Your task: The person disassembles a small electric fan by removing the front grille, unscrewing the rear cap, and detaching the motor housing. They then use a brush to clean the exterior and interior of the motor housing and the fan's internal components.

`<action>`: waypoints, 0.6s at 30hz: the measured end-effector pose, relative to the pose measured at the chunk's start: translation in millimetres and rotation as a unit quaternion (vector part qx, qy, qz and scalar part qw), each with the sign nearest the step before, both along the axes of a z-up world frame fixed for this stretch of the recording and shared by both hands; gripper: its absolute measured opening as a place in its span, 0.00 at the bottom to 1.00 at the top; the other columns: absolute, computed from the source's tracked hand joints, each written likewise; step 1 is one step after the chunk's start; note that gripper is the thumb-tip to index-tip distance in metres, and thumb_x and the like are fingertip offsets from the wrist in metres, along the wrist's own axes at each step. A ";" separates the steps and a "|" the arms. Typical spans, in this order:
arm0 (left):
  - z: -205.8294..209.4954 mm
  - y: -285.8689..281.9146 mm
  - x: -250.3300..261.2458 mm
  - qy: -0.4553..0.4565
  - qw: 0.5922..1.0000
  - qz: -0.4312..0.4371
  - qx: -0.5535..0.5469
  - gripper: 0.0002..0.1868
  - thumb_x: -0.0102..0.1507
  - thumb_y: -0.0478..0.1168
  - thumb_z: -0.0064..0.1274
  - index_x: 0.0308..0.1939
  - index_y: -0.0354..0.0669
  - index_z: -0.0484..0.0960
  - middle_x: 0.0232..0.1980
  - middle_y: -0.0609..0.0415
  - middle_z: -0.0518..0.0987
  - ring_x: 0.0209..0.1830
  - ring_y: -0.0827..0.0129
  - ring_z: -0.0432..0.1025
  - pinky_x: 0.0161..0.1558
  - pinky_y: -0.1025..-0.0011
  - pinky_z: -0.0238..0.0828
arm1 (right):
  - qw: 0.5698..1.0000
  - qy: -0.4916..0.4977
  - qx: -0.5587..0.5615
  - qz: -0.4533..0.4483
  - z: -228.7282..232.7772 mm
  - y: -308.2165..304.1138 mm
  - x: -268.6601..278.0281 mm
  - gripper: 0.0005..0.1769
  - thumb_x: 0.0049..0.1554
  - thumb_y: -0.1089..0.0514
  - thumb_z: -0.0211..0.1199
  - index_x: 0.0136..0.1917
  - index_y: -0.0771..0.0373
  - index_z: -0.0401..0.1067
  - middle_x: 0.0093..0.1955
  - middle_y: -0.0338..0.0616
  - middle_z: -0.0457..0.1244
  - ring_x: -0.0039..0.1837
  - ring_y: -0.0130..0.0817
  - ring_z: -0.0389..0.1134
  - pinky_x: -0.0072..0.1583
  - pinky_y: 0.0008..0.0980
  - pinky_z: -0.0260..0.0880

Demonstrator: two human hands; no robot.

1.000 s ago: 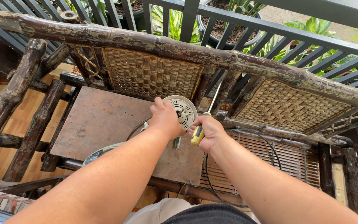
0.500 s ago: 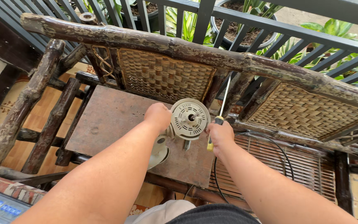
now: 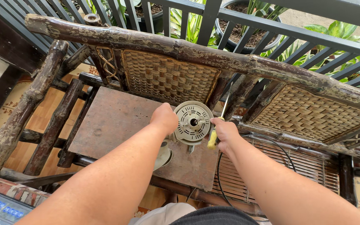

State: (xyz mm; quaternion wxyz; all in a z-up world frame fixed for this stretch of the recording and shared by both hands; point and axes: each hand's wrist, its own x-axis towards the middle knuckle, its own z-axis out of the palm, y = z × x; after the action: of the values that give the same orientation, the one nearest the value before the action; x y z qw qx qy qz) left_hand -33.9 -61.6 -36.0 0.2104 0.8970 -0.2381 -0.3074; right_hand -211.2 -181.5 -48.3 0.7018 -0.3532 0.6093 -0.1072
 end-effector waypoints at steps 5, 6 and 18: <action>3.0 10.4 -1.0 0.042 0.998 0.028 -0.029 0.12 0.66 0.45 0.53 0.43 0.40 0.78 0.50 0.45 0.82 0.51 0.51 0.75 0.54 0.56 0.72 | 0.997 0.062 -0.046 0.017 24.0 8.8 1.6 0.18 0.60 0.54 0.62 0.56 0.71 0.70 0.52 0.52 0.69 0.46 0.40 0.74 0.46 0.43 0.79; 4.6 11.0 -0.9 0.048 0.997 0.039 -0.040 0.11 0.65 0.45 0.54 0.41 0.40 0.79 0.49 0.45 0.82 0.50 0.51 0.76 0.53 0.56 0.72 | 0.994 0.087 -0.056 0.021 27.2 10.9 1.3 0.18 0.60 0.54 0.63 0.56 0.71 0.69 0.52 0.51 0.68 0.46 0.40 0.74 0.47 0.43 0.79; -2.5 13.9 17.1 0.056 0.992 0.022 -0.111 0.06 0.56 0.37 0.55 0.29 0.37 0.79 0.36 0.42 0.82 0.38 0.52 0.77 0.44 0.59 0.73 | 0.997 0.037 -0.074 0.005 34.9 17.1 0.6 0.16 0.57 0.54 0.65 0.52 0.69 0.73 0.47 0.49 0.70 0.43 0.40 0.74 0.44 0.42 0.78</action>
State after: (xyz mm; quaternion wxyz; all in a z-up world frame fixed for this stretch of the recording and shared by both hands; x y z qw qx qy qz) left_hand -16.8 -47.7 -38.5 0.3284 0.8545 -0.2391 -0.3237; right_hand -210.6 -164.4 -13.4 0.6514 -0.4113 0.6230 -0.1353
